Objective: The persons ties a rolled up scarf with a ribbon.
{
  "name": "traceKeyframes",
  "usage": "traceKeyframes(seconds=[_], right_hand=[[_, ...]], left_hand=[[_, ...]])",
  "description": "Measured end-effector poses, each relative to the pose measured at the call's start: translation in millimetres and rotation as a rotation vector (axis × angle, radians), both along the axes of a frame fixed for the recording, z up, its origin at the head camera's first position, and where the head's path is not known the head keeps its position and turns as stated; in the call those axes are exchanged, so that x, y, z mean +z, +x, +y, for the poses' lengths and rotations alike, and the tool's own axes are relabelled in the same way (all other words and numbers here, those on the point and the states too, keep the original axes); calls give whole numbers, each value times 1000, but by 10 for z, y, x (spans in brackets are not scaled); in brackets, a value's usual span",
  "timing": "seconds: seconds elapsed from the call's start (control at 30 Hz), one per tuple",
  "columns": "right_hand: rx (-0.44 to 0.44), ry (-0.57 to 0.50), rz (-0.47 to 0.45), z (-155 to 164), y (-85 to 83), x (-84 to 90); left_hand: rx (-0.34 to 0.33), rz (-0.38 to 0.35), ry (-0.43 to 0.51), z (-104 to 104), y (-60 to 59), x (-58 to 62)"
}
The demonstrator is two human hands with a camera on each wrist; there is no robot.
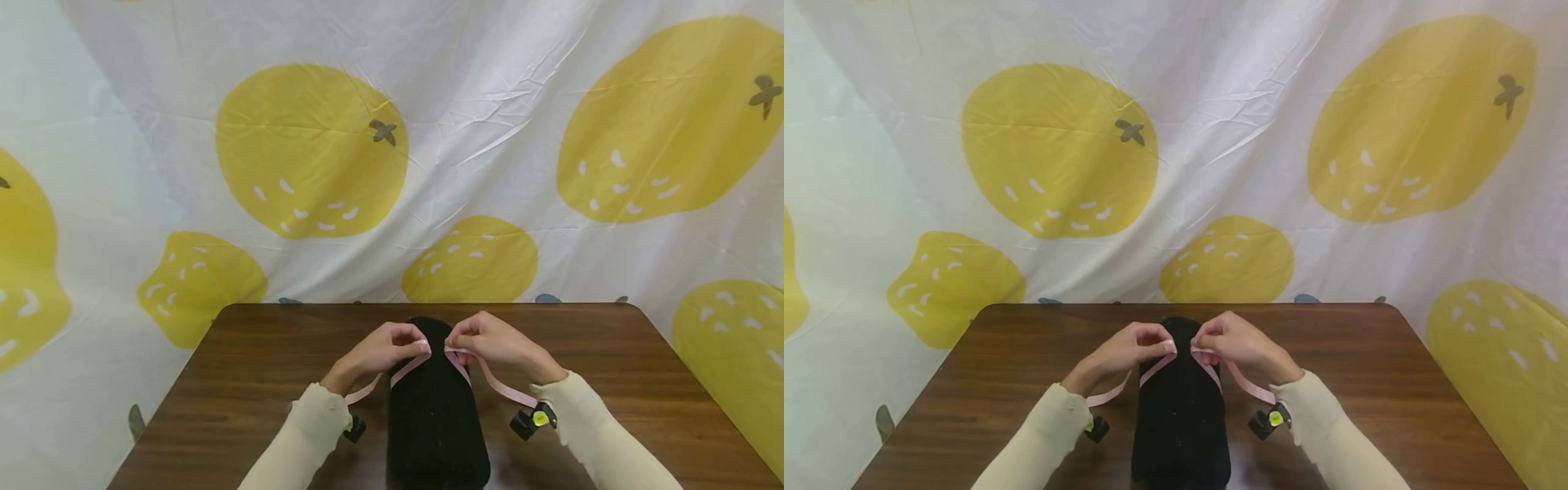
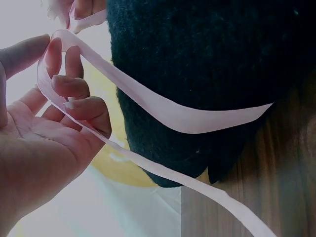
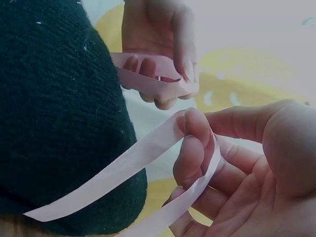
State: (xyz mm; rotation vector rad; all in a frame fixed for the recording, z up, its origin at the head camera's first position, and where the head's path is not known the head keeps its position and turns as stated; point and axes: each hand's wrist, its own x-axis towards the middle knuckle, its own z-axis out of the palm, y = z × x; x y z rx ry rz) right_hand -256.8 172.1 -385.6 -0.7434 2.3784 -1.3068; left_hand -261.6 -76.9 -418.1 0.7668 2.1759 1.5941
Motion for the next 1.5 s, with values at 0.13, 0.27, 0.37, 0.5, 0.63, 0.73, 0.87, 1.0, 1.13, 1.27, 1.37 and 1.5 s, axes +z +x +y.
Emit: traceKeyframes(seconds=[0.13,0.27,0.37,0.5,0.63,0.73,0.87,1.0,1.13,1.27,1.37,1.5], right_hand=[[4,-39,-20,-20,-6,-23],[9,-64,-38,-44,-12,-37],[12,-70,-38,-57,-13,-38],[-2,-65,-30,-80,-9,-26],[-19,-62,-22,-123,-4,-21],[-29,-82,-28,-150,0,-25],[-44,-118,-37,-171,3,-43],[-48,-133,-36,-190,-6,-75],[-57,-141,-40,-210,-7,-95],[-80,-167,-67,-228,6,-99],[-75,-190,-99,-241,16,-103],[-55,-191,-101,-256,21,-111]], left_hand=[[6,-3,-3,19,14,-9],[7,9,-3,30,23,-10],[12,10,2,36,21,-25],[31,-10,4,48,21,-51],[35,-13,25,64,28,-71],[44,-39,58,80,39,-89],[63,-91,100,94,49,-114],[72,-74,107,101,46,-129],[89,-41,94,118,37,-150],[119,-66,103,135,42,-175],[165,-97,98,141,59,-182],[223,-140,93,149,81,-181]])
